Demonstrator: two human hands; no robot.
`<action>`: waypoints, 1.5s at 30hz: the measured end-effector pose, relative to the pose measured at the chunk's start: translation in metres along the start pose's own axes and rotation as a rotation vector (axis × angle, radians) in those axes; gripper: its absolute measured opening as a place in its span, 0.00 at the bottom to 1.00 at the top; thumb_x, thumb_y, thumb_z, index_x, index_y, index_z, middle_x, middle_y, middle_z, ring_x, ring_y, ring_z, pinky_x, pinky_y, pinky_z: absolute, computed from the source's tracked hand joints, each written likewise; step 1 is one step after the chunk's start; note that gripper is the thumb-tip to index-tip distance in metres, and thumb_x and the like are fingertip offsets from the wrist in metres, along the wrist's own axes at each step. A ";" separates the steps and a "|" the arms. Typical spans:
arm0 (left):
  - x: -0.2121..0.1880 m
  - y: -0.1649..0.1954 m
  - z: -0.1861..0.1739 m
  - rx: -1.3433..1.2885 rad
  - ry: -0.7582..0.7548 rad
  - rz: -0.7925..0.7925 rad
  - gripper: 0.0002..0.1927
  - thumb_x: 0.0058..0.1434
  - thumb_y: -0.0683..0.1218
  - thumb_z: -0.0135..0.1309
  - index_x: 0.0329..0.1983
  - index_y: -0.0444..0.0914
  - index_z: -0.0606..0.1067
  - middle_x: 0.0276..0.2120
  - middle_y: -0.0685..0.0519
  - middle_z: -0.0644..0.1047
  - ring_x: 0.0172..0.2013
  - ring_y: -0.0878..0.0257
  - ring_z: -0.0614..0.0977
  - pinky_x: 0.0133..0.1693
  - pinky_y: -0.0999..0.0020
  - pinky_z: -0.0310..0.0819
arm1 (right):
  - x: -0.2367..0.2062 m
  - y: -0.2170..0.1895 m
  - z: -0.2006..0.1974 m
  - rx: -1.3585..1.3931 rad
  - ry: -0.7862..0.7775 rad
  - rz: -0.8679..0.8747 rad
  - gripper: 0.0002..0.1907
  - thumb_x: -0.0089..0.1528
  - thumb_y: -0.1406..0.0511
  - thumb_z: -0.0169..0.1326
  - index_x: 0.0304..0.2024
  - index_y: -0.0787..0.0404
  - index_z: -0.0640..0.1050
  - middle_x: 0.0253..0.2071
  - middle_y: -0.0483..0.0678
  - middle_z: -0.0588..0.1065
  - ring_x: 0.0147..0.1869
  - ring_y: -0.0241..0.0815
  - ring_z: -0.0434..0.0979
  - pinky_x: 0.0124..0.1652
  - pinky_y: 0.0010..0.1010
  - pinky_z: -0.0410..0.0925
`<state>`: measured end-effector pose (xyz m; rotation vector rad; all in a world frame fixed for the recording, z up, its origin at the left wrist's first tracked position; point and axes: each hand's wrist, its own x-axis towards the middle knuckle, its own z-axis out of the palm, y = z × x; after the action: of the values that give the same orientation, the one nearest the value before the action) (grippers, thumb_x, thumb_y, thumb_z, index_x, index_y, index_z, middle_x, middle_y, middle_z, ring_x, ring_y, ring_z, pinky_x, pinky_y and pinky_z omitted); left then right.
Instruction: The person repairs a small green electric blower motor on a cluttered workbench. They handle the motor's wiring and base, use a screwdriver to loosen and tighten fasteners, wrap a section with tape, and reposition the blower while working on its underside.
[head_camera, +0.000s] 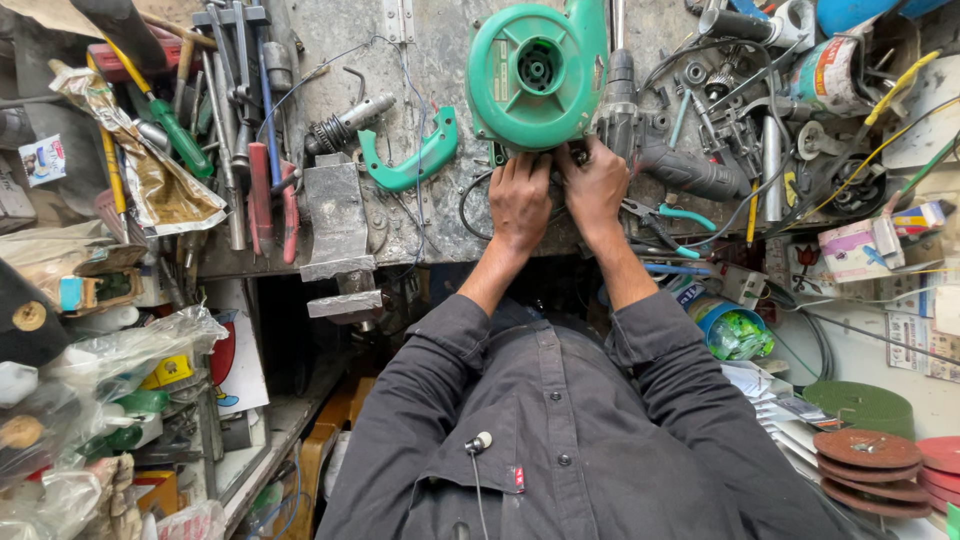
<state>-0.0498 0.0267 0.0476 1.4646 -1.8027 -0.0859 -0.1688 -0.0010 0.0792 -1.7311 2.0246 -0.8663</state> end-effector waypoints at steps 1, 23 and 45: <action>0.000 0.000 0.000 -0.003 0.000 -0.002 0.16 0.56 0.36 0.50 0.47 0.35 0.78 0.44 0.46 0.77 0.44 0.50 0.78 0.46 0.56 0.70 | -0.002 0.000 -0.001 0.017 0.034 -0.067 0.16 0.65 0.57 0.62 0.38 0.65 0.81 0.31 0.58 0.80 0.36 0.60 0.82 0.35 0.46 0.71; 0.004 0.005 -0.008 0.036 -0.031 0.025 0.17 0.56 0.39 0.53 0.50 0.38 0.78 0.43 0.48 0.75 0.43 0.51 0.78 0.44 0.56 0.70 | -0.016 0.006 -0.015 0.061 0.038 -0.315 0.09 0.65 0.69 0.57 0.47 0.60 0.82 0.41 0.55 0.81 0.43 0.58 0.82 0.41 0.43 0.74; 0.008 0.006 -0.013 0.040 -0.095 0.019 0.24 0.49 0.36 0.54 0.52 0.35 0.78 0.42 0.46 0.74 0.43 0.50 0.77 0.43 0.55 0.70 | -0.016 0.012 -0.055 0.841 0.077 -0.221 0.11 0.78 0.66 0.49 0.57 0.61 0.61 0.59 0.55 0.75 0.60 0.40 0.75 0.63 0.32 0.69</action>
<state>-0.0468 0.0273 0.0634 1.4936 -1.9040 -0.1126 -0.2082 0.0283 0.1108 -1.4242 1.2032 -1.5787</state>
